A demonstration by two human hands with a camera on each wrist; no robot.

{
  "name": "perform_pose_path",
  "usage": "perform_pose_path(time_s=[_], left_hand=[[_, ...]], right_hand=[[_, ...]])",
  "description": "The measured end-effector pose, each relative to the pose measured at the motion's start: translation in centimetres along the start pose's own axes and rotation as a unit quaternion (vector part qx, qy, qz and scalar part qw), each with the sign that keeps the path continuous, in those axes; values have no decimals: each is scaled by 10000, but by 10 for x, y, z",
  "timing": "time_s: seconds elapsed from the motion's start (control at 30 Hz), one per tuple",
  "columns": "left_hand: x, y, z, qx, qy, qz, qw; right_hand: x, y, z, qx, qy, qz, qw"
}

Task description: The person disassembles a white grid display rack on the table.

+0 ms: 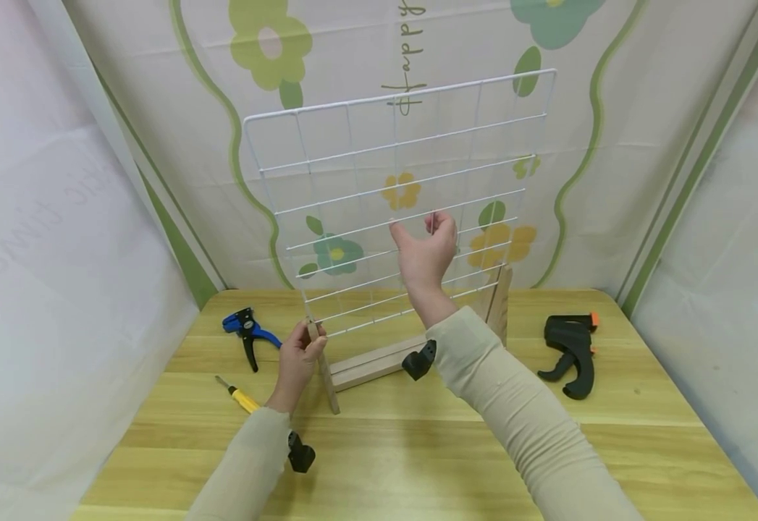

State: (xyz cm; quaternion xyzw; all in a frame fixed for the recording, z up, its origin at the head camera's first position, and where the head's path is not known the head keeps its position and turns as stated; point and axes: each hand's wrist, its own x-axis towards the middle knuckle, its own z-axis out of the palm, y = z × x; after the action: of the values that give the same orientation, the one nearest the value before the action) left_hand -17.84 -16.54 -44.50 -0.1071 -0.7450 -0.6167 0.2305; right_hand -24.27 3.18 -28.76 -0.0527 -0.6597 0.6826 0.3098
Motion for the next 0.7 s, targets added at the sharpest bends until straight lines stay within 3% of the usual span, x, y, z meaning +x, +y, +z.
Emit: perform_pose_path(time_s=[0.7], left_hand=[[1, 3, 0, 72, 56, -116, 9999]], right_hand=[[3, -8, 1, -6, -53, 144, 9999]])
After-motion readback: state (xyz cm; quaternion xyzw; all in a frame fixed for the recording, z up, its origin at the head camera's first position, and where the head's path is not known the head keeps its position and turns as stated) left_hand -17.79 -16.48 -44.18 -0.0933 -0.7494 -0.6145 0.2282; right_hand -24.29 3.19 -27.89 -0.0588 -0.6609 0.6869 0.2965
